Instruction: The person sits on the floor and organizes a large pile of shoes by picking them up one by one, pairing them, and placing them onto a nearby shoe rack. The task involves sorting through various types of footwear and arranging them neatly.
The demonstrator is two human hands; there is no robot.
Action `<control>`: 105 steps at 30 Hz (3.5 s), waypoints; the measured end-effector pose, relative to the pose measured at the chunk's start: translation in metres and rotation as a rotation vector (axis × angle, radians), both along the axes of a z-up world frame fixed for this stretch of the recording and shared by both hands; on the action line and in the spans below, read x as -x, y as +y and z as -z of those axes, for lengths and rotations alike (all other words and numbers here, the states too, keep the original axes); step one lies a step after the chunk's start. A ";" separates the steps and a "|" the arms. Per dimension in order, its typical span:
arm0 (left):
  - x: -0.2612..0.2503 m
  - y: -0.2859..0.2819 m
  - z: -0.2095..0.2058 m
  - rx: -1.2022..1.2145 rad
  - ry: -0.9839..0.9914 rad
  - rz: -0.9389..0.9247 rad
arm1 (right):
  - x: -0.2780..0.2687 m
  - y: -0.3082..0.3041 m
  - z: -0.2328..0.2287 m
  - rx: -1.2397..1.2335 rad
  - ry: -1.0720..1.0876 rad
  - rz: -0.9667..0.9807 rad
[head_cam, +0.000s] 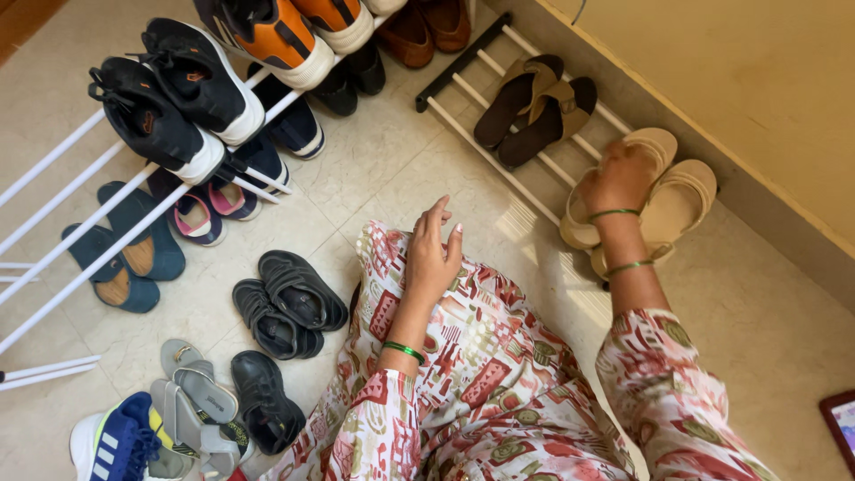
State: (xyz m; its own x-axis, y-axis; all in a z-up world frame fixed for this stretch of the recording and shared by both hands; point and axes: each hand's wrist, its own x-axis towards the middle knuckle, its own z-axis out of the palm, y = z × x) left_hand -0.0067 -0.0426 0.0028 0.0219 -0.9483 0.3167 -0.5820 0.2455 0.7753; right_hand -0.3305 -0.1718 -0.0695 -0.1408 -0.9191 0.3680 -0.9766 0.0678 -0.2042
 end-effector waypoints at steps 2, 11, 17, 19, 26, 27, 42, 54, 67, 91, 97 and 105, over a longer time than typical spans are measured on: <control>0.001 -0.001 -0.002 -0.019 -0.019 -0.001 | -0.029 -0.033 0.004 -0.083 -0.187 -0.132; -0.004 0.007 -0.002 0.035 -0.057 -0.030 | -0.127 -0.142 0.052 -0.381 -0.237 -0.043; -0.007 0.004 -0.001 0.058 -0.058 -0.033 | -0.124 -0.164 0.102 -0.177 -0.232 0.013; -0.007 0.004 -0.001 0.052 -0.052 -0.032 | -0.117 -0.163 0.109 -0.112 -0.250 0.033; -0.006 0.009 0.002 0.044 -0.026 -0.046 | -0.077 -0.130 0.116 -0.116 -0.222 -0.027; -0.007 0.012 0.003 0.049 -0.027 -0.044 | -0.075 -0.127 0.116 -0.140 -0.225 -0.026; -0.063 0.111 0.036 0.231 -0.003 -0.662 | -0.294 0.021 -0.045 -0.258 -0.631 -1.038; -0.143 0.235 0.120 0.003 0.174 -1.284 | -0.485 0.198 0.021 -0.438 -0.006 -1.182; -0.135 0.219 0.128 -0.130 0.109 -1.058 | -0.510 0.167 0.058 -0.739 0.031 -1.041; -0.021 0.056 0.008 0.327 0.214 -0.377 | -0.239 -0.117 0.011 -0.054 -0.931 -0.195; -0.003 0.029 0.005 0.147 0.148 -0.086 | -0.197 -0.184 0.051 0.151 -0.751 -0.043; -0.006 0.033 0.017 0.155 0.064 -0.135 | -0.195 -0.227 0.071 0.128 -0.613 0.068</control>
